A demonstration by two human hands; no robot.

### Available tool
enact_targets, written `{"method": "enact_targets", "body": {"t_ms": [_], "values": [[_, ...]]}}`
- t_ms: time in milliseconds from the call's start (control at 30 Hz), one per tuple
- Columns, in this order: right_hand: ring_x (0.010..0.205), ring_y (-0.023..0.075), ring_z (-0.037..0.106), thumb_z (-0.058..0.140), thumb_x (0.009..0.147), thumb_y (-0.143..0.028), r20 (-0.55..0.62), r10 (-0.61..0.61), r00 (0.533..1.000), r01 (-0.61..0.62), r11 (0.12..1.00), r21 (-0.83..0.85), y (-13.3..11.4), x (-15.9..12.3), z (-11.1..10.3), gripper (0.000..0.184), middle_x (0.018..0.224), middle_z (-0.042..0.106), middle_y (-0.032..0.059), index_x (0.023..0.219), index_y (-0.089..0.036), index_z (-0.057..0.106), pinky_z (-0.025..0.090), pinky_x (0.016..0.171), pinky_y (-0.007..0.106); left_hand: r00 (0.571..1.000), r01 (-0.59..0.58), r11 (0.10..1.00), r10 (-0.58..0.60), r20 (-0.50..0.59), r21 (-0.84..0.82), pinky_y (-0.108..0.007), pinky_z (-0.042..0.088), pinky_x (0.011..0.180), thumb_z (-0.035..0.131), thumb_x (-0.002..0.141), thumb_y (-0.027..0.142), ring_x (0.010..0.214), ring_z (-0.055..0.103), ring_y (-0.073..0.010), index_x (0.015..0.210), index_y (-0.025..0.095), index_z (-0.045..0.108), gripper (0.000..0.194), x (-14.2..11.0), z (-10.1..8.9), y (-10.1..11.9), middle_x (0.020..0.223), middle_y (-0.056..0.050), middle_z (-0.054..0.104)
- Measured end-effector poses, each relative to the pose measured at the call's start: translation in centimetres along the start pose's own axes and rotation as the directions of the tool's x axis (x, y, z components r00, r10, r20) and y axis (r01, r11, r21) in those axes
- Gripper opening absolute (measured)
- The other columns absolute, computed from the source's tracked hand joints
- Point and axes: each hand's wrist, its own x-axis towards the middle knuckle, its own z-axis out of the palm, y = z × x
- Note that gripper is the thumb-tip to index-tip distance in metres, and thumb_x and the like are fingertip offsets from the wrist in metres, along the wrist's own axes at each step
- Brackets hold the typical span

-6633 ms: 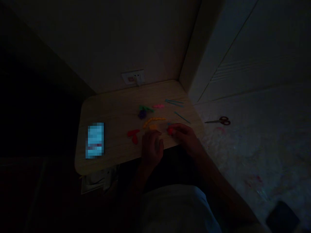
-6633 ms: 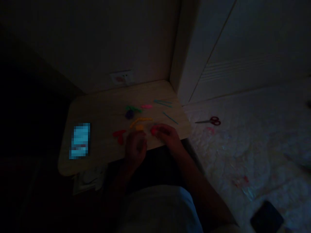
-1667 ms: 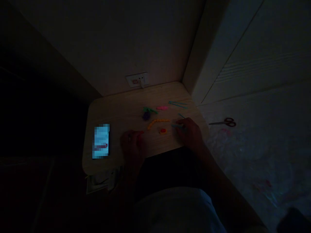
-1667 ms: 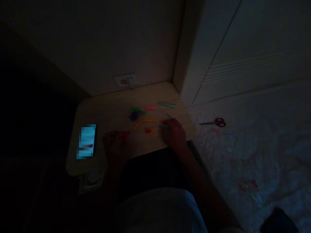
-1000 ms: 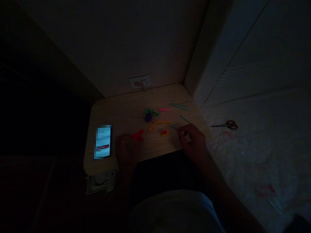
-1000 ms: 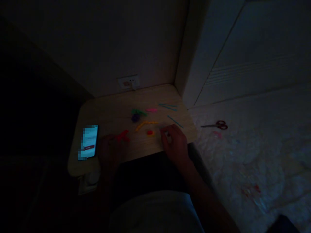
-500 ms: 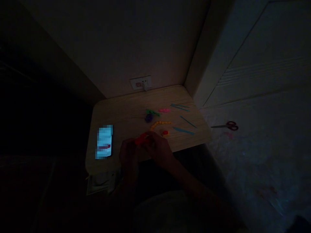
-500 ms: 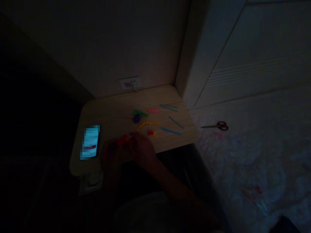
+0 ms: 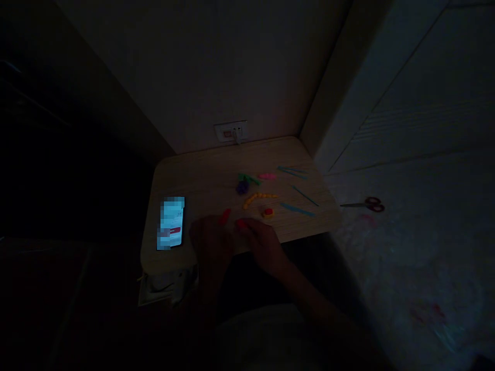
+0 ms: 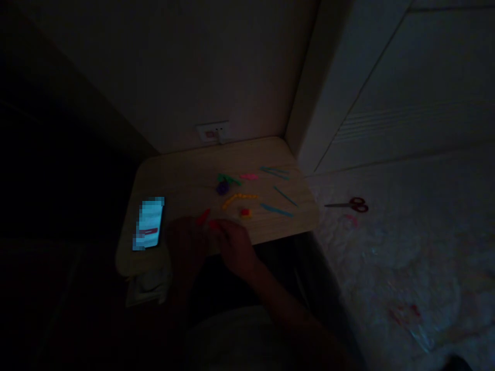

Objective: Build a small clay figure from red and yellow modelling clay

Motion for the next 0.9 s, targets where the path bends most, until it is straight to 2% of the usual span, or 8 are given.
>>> {"method": "enact_targets", "body": {"t_ms": [133, 233, 433, 533, 667, 767, 833, 900], "values": [[0.123, 0.0246, 0.068, 0.050, 0.107, -0.032, -0.098, -0.127, 0.987, 0.117, 0.988, -0.101, -0.8, 0.2, 1.0, 0.031, 0.130, 0.074, 0.0118, 0.125, -0.023, 0.073, 0.054, 0.107, 0.042, 0.983, 0.067, 0.832, -0.149, -0.106, -0.550, -0.049, 0.050, 0.109, 0.064, 0.091, 0.040, 0.126, 0.062, -0.0305, 0.131, 0.018, 0.061, 0.045, -1.0, -0.5, 3.3, 0.135, -0.016, 0.064], [0.142, 0.0280, 0.055, 0.049, 0.106, -0.029, -0.118, -0.200, 0.973, 0.172, 0.962, -0.212, -1.2, 0.1, 2.1, 0.037, 0.150, 0.060, 0.0150, 0.137, -0.022, 0.068, 0.046, 0.118, 0.049, 0.946, 0.305, 0.553, -0.272, 0.179, -0.775, -0.044, 0.049, 0.113, 0.066, 0.094, 0.047, 0.127, 0.066, -0.0283, 0.124, 0.020, 0.071, 0.040, -0.5, -0.3, 6.0, 0.134, -0.012, 0.071], [0.155, 0.0284, 0.038, 0.043, 0.107, -0.032, -0.136, -0.265, 0.954, 0.234, 0.949, -0.213, -2.4, 0.1, 0.9, 0.054, 0.167, 0.041, 0.0127, 0.160, -0.026, 0.040, 0.037, 0.124, 0.057, 0.848, 0.480, 0.159, -0.336, 0.410, -0.863, -0.048, 0.050, 0.116, 0.073, 0.088, 0.047, 0.131, 0.066, -0.0312, 0.113, 0.021, 0.077, 0.037, 0.5, -0.3, 7.4, 0.137, -0.013, 0.072], [0.159, 0.0275, 0.028, 0.035, 0.109, -0.037, -0.231, -0.287, 0.930, 0.240, 0.947, -0.214, -3.4, 1.2, -0.3, 0.058, 0.172, 0.031, 0.0089, 0.166, -0.029, 0.025, 0.029, 0.128, 0.059, 0.861, 0.495, 0.176, -0.231, 0.453, -0.851, -0.047, 0.050, 0.117, 0.069, 0.091, 0.048, 0.140, 0.058, -0.0310, 0.124, 0.025, 0.075, 0.040, -1.1, -1.3, 8.1, 0.146, -0.010, 0.066], [0.164, 0.0314, 0.007, 0.042, 0.106, -0.050, -0.023, -0.351, 0.936, 0.336, 0.913, -0.230, -4.2, 2.1, 1.5, 0.079, 0.178, 0.008, 0.0093, 0.170, -0.026, 0.001, 0.019, 0.130, 0.063, 0.892, 0.447, 0.401, -0.266, 0.365, -0.799, -0.055, 0.054, 0.111, 0.044, 0.100, 0.066, 0.148, 0.050, -0.0342, 0.144, 0.032, 0.062, 0.058, -3.3, -1.7, 9.6, 0.149, -0.009, 0.063], [0.164, 0.0339, 0.001, 0.052, 0.101, -0.058, 0.137, -0.339, 0.931, 0.364, 0.899, -0.242, -4.5, 1.3, 4.7, 0.100, 0.178, 0.002, 0.0128, 0.168, -0.023, -0.015, 0.017, 0.130, 0.066, 0.929, 0.364, 0.586, -0.286, 0.235, -0.724, -0.059, 0.044, 0.120, 0.056, 0.092, 0.070, 0.156, 0.035, -0.0380, 0.157, 0.035, 0.046, 0.075, -3.7, -0.9, 10.6, 0.157, -0.007, 0.055], [0.163, 0.0344, -0.003, 0.058, 0.099, -0.060, -0.017, -0.263, 0.965, 0.249, 0.929, -0.276, -4.7, 0.7, 5.8, 0.111, 0.177, 0.003, 0.0149, 0.166, -0.023, -0.022, 0.014, 0.130, 0.067, 0.938, 0.336, 0.607, -0.284, 0.199, -0.720, -0.060, 0.039, 0.124, 0.062, 0.088, 0.071, 0.158, 0.031, -0.0401, 0.159, 0.038, 0.042, 0.081, -3.8, -0.2, 10.9, 0.158, -0.005, 0.052], [0.163, 0.0358, -0.002, 0.064, 0.095, -0.061, -0.008, -0.281, 0.960, 0.268, 0.924, -0.274, -4.9, 0.7, 5.4, 0.115, 0.177, 0.004, 0.0128, 0.167, -0.027, -0.020, 0.013, 0.130, 0.068, 0.950, 0.305, 0.625, -0.249, 0.187, -0.719, -0.056, 0.044, 0.120, 0.069, 0.087, 0.065, 0.152, 0.041, -0.0390, 0.152, 0.042, 0.050, 0.071, -4.0, 0.3, 10.9, 0.153, -0.004, 0.056]]}}
